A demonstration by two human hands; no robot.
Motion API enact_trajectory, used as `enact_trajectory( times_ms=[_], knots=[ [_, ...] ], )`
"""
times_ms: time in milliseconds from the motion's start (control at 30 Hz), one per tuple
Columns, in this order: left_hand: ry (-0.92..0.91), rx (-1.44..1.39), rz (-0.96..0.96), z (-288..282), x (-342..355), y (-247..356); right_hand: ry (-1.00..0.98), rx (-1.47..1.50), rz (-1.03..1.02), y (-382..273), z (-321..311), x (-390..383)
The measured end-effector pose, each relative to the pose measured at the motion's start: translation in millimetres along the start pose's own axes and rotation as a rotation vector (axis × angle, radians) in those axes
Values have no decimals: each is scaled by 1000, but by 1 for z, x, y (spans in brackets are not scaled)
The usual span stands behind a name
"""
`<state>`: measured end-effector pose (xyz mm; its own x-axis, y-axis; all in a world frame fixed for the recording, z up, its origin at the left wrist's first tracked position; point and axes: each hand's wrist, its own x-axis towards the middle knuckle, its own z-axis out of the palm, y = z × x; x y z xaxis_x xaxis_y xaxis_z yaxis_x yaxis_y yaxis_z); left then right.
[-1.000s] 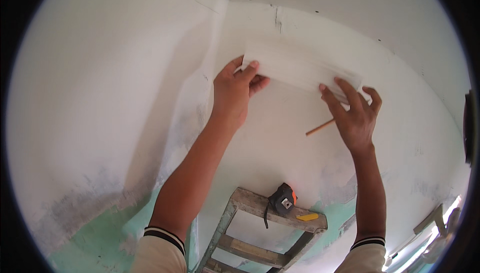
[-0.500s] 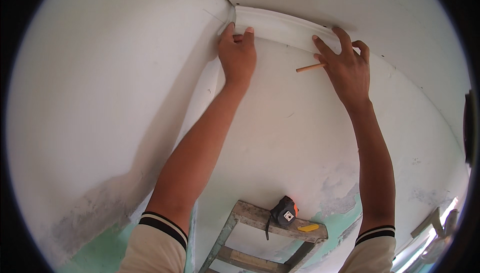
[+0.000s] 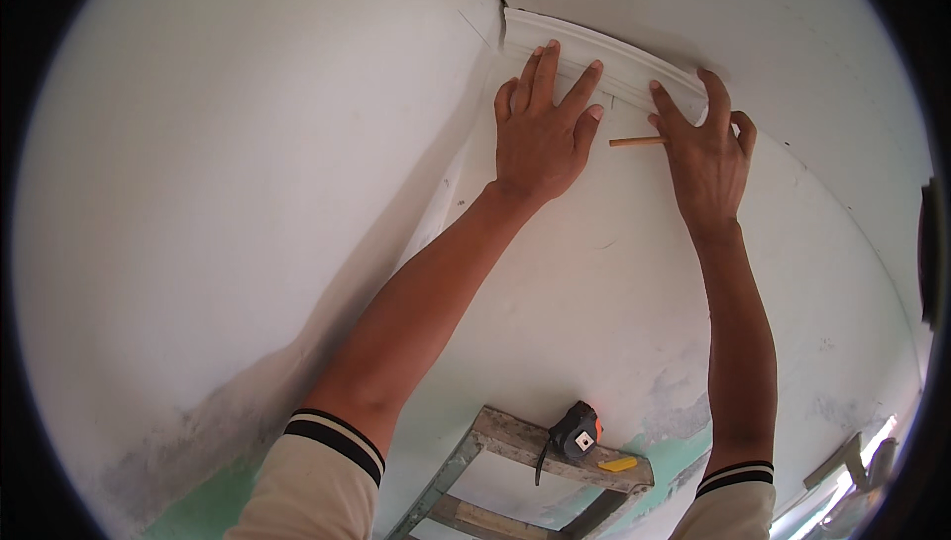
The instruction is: The person measures the wall and ceiling junction with a tape measure and marks positions with a pencil. They hold a white cornice piece against the wall to check fit, then measure and mark a longer cornice strip on a workbench. The person uses a utility knife to cut the cornice along the marked line.
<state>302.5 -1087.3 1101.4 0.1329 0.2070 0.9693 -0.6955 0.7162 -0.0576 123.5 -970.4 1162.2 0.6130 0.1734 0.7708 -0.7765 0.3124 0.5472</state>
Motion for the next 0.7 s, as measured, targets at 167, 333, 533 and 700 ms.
enact_trajectory(
  times_ms=[167,333,533,700],
  knots=[
    [12,7,-11,2,-1,-4,-54,-80,177,15,-2,-11],
    [8,21,-39,0,-2,-5,-59,-4,233,19,1,-20],
    [53,-11,-8,0,-4,-14,-37,51,236,14,8,-21],
    [91,-8,14,3,-3,-16,4,59,245,13,16,-17]
  ],
)
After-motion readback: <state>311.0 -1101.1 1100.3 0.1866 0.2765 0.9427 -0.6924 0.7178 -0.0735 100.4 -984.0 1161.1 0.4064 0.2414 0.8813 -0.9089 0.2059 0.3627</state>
